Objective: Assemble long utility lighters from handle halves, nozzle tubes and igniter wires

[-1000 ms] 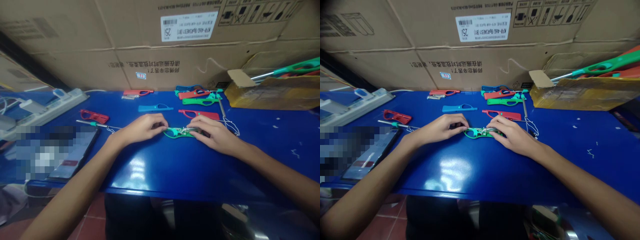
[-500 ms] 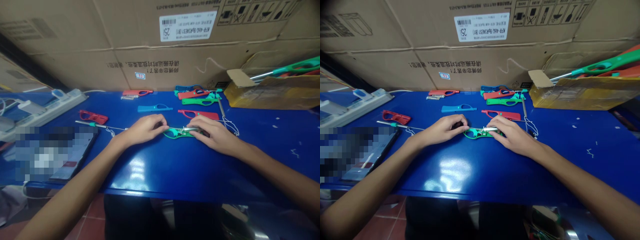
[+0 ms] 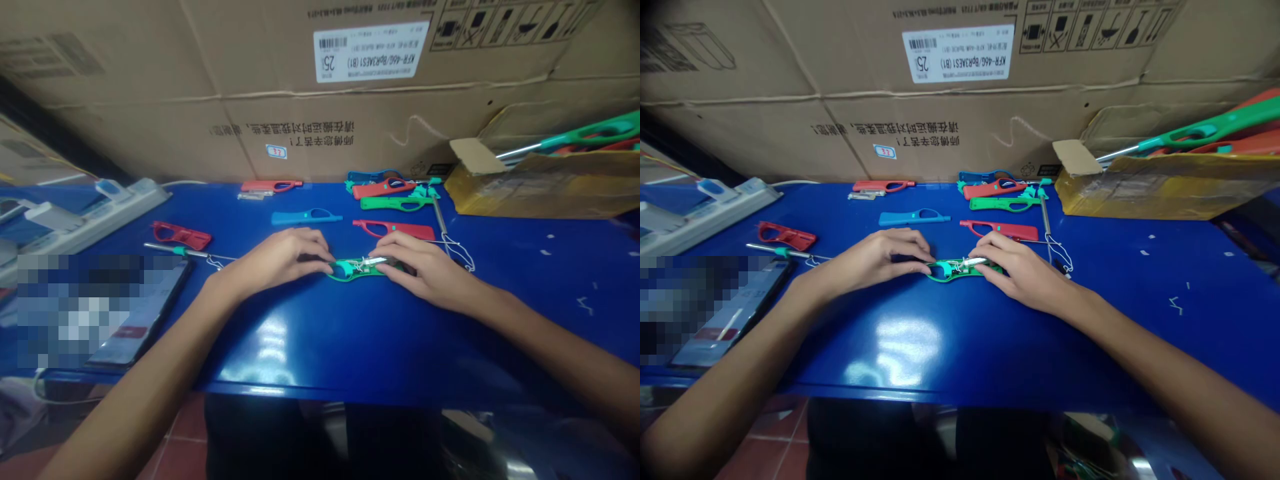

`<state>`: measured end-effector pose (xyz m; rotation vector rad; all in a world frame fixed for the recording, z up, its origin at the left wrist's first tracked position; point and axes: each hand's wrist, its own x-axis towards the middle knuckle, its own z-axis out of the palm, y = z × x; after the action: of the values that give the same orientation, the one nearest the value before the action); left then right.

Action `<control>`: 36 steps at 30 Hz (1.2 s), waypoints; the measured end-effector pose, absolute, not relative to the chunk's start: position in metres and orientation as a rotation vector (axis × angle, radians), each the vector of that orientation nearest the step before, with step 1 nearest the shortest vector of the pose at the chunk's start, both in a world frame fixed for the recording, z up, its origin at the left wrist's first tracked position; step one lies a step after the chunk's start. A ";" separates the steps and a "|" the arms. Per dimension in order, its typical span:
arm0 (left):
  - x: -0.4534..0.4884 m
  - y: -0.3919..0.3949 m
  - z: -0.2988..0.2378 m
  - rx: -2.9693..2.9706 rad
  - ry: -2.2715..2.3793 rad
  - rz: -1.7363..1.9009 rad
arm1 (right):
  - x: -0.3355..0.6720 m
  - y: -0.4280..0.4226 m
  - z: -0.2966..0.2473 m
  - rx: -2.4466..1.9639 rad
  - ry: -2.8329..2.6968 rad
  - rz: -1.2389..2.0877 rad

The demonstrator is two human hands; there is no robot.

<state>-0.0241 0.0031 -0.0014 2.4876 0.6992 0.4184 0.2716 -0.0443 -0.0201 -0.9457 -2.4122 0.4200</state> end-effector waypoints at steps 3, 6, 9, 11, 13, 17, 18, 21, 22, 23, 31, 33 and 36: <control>-0.028 0.000 0.005 2.475 0.694 0.331 | 0.272 -0.044 -0.020 -0.954 -2.420 0.419; -0.030 -0.002 0.009 2.393 0.693 0.278 | 0.272 -0.044 -0.021 -0.949 -2.429 0.418; -0.030 -0.001 0.008 2.349 0.666 0.327 | 0.273 -0.044 -0.022 -0.954 -2.425 0.402; -0.029 0.001 0.005 2.356 0.669 0.368 | 0.273 -0.044 -0.022 -0.972 -2.424 0.391; -0.028 0.003 0.003 2.371 0.714 0.382 | 0.273 -0.045 -0.021 -0.985 -2.436 0.390; -0.028 0.005 -0.001 2.386 0.739 0.413 | 0.274 -0.047 -0.019 -0.997 -2.469 0.420; -0.028 0.005 -0.001 2.384 0.722 0.428 | 0.274 -0.048 -0.018 -1.005 -2.476 0.424; -0.024 0.003 -0.004 2.382 0.696 0.468 | 0.277 -0.048 -0.016 -1.038 -2.478 0.414; -0.021 0.001 -0.006 2.392 0.700 0.486 | 0.278 -0.047 -0.015 -1.052 -2.473 0.403; -0.017 0.000 -0.008 2.410 0.716 0.506 | 0.281 -0.046 -0.014 -1.066 -2.466 0.388; 0.004 -0.008 -0.026 2.601 0.845 0.675 | 0.303 -0.039 -0.011 -1.179 -2.501 0.315; 0.002 -0.008 -0.024 2.656 0.886 0.640 | 0.306 -0.041 -0.008 -1.148 -2.512 0.309; 0.001 -0.011 -0.021 2.704 0.931 0.606 | 0.306 -0.044 -0.001 -1.095 -2.548 0.280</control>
<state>0.0012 -0.0108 -0.0210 2.7038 0.9309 0.6063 0.3060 -0.0440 -0.0005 -1.0948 -2.5481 0.2804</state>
